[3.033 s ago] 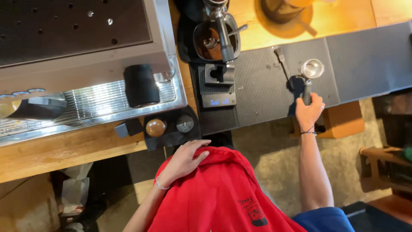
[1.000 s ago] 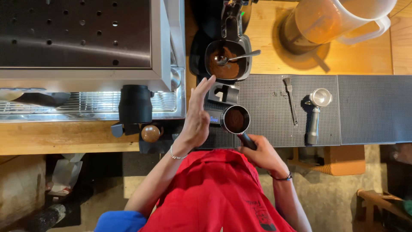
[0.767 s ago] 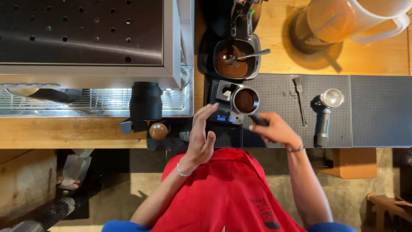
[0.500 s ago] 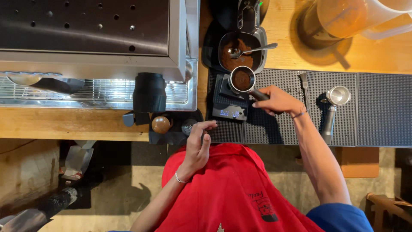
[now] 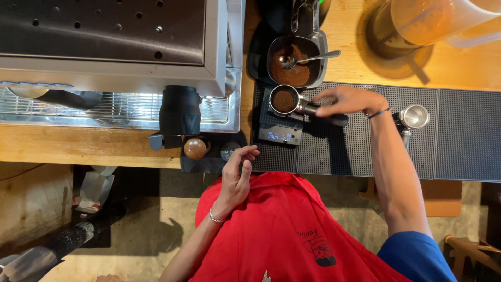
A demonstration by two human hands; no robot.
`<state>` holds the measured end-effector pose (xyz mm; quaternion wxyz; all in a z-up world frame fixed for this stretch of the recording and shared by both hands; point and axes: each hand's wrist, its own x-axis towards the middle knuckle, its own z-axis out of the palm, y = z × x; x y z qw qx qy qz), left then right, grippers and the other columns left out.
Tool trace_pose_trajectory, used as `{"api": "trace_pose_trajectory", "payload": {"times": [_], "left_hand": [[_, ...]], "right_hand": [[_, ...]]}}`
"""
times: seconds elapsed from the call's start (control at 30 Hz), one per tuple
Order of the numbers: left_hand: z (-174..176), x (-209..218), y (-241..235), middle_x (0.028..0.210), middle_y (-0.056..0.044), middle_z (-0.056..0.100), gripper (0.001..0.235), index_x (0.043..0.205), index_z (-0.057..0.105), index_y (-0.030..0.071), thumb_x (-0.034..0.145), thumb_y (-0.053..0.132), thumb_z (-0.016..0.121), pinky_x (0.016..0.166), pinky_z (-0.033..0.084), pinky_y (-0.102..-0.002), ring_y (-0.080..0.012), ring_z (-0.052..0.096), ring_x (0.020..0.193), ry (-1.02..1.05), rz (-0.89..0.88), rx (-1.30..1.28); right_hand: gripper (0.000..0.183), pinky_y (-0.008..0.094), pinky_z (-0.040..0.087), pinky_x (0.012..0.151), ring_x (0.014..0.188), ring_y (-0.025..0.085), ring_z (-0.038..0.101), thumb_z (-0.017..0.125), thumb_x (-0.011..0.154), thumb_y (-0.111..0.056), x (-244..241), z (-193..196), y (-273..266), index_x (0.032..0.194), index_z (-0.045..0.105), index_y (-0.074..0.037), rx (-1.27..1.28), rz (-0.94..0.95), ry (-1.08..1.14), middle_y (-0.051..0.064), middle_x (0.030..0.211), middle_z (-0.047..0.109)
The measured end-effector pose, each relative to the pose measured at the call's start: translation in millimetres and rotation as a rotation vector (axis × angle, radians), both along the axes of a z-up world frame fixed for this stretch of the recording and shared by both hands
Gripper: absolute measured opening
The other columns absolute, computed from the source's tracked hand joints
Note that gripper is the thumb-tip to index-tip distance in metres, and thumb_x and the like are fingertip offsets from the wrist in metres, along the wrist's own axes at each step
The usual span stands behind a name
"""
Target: The person prepares espresso by dosing coffee grounds into a portafilter, tamping the grounds with a tamper, and inserting the portafilter into the espresso machine. The person repeats this process multiple times, cleaning the portafilter with a cloth between cycles.
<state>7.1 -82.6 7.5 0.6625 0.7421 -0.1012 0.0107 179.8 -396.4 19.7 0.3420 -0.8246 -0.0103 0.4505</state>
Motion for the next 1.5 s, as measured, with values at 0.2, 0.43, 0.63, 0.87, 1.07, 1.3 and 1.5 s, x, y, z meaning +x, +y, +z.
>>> {"api": "trace_pose_trajectory", "payload": {"times": [0.2,0.43,0.63,0.87,1.07,1.3,1.5], "left_hand": [[-5,-4,1,0.097,-0.012,0.064,0.035,0.116,0.057,0.002,0.098,0.024,0.036,0.077,0.05,-0.036,-0.0236,0.062,0.083,0.024,-0.007,-0.009],[11,-9,3,0.099,-0.007,0.062,0.039,0.113,0.054,0.004,0.099,0.034,0.032,0.077,0.047,-0.029,-0.0164,0.058,0.083,0.02,0.0,0.062],[10,-8,8,0.096,-0.007,0.064,0.037,0.11,0.056,0.003,0.099,0.03,0.033,0.075,0.048,-0.028,-0.0163,0.059,0.081,0.012,0.012,0.049],[7,-8,10,0.092,-0.006,0.064,0.036,0.108,0.058,0.004,0.099,0.029,0.034,0.074,0.048,-0.028,-0.0163,0.059,0.08,0.026,-0.01,0.025],[6,-8,11,0.092,-0.005,0.064,0.034,0.108,0.058,0.004,0.099,0.029,0.035,0.073,0.049,-0.027,-0.0155,0.059,0.079,0.036,-0.053,0.035],[-5,-5,11,0.084,-0.008,0.069,0.031,0.106,0.065,0.006,0.097,0.02,0.039,0.076,0.05,-0.036,-0.0215,0.065,0.075,0.048,-0.035,-0.024],[5,0,11,0.091,-0.003,0.065,0.037,0.106,0.059,0.007,0.098,0.032,0.034,0.075,0.048,-0.029,-0.0156,0.061,0.082,0.076,-0.117,0.052]], "right_hand": [[0.061,0.025,0.059,0.05,0.064,0.013,0.064,0.077,0.086,-0.045,35,-100,-38,0.127,0.05,-0.008,0.373,-0.891,-0.277,0.008,0.091,0.061],[0.019,0.019,0.037,0.044,0.059,0.005,0.045,0.073,0.084,-0.02,43,-52,15,0.102,0.071,-0.017,0.367,-1.053,-0.457,-0.008,0.074,0.06],[0.012,0.016,0.045,0.051,0.066,0.003,0.054,0.067,0.092,-0.016,31,-30,22,0.1,0.072,-0.01,0.218,-0.729,-0.785,-0.007,0.071,0.062],[0.011,0.019,0.045,0.059,0.065,0.004,0.054,0.066,0.094,-0.018,14,-35,24,0.093,0.072,-0.008,0.195,-0.671,-0.882,-0.005,0.069,0.059],[0.012,0.015,0.045,0.048,0.062,0.005,0.059,0.066,0.09,-0.02,10,-41,18,0.089,0.069,-0.008,0.274,-0.932,-0.653,0.001,0.076,0.067],[0.012,0.011,0.054,0.051,0.065,0.004,0.059,0.064,0.091,-0.013,-17,-12,6,0.099,0.065,-0.005,0.391,-1.071,-0.602,0.009,0.081,0.066],[0.017,0.016,0.053,0.061,0.077,0.012,0.063,0.059,0.098,-0.012,-58,36,15,0.105,0.063,0.002,0.434,-0.861,-0.759,0.011,0.088,0.066]]}}
